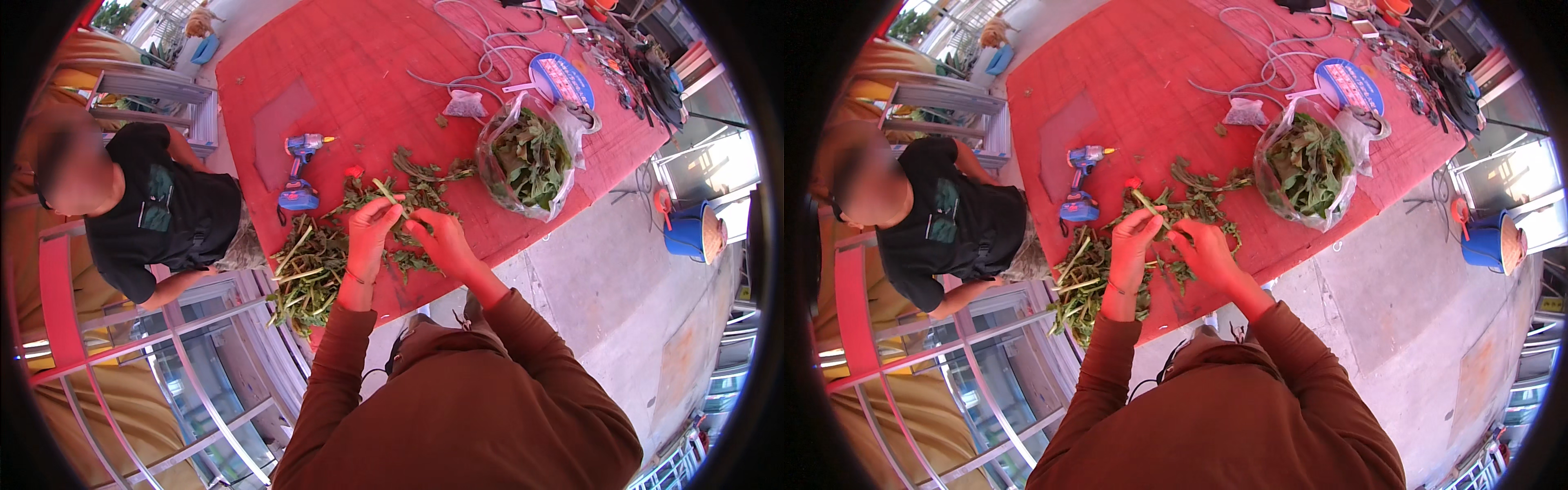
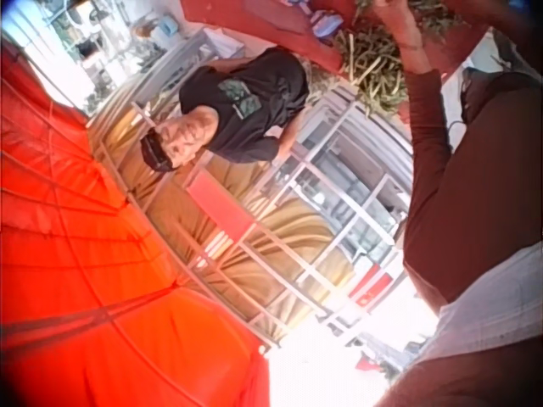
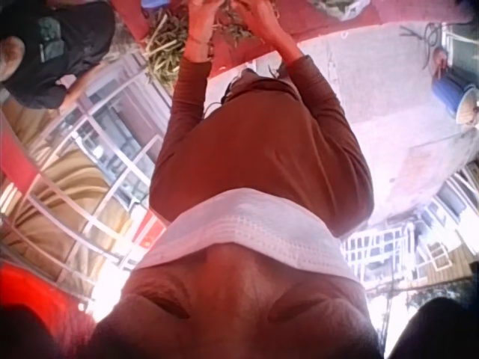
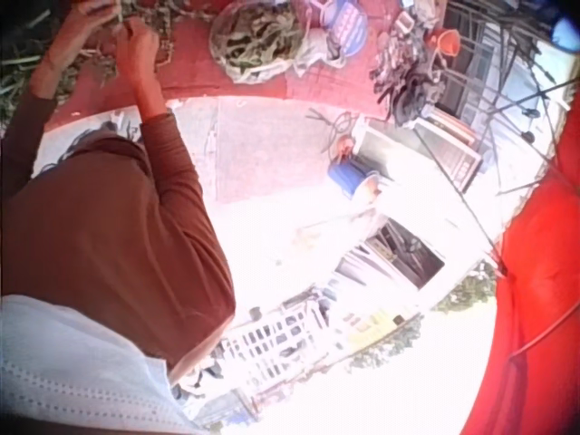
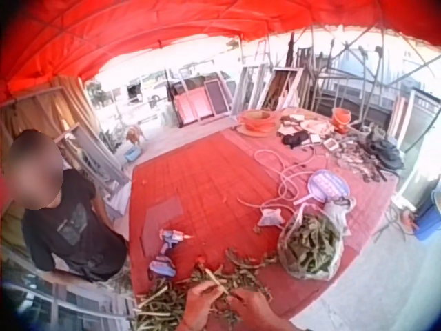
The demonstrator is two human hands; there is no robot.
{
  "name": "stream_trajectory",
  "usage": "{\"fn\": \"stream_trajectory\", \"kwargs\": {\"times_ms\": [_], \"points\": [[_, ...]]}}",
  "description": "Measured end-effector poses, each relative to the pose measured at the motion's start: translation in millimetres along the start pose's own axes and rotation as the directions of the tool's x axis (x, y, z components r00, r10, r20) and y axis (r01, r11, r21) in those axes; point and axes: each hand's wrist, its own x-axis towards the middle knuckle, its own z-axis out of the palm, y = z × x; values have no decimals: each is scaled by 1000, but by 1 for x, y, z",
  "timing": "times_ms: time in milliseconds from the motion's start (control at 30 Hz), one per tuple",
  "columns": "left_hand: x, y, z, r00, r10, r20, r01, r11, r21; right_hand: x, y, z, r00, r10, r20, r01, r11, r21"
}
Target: The person stands at a red table and repeatedly picks up dried green plant material, separates leaves from stems by hand, and places the leaves into a clear plastic bag. Stems are set aside on the table. The process continues throughout the clip.
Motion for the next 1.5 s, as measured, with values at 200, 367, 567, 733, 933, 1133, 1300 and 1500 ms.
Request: {"fn": "stream_trajectory", "kwargs": {"times_ms": [200, 367, 567, 733, 933, 1133, 1300, 1500], "points": [[-1, 26, 1, 992, 27, -119, -18, 996, 82, -2, 10, 5, 985, 51, 166, -98, 953, 287], [0, 27, -4, 996, 66, -52, -58, 988, 141, -4, 11, 6, 979, 3, 204, -65, 952, 300], [-28, 28, 28, 777, 554, 300, -583, 452, 675, -2, 22, 19, 968, 225, 113, -252, 848, 466], [-40, 7, 33, 787, 608, 104, -530, 580, 618, -5, 40, 32, 941, 334, 46, -292, 739, 607], [-41, -5, 32, 900, 297, -318, -273, 955, 118, -4, 25, 45, 965, 252, -76, -146, 754, 641], [-29, -12, 12, 927, 71, -368, -226, 889, -398, -5, -15, 32, 959, 283, 10, -182, 588, 788], [-29, 6, -3, 935, 34, -352, -221, 834, -506, -2, -26, 32, 998, 1, 61, -41, 761, 648], [-25, -4, -170, 843, 271, -464, -533, 533, -657, -11, -20, -9, 993, 66, 102, -107, 867, 487]]}}
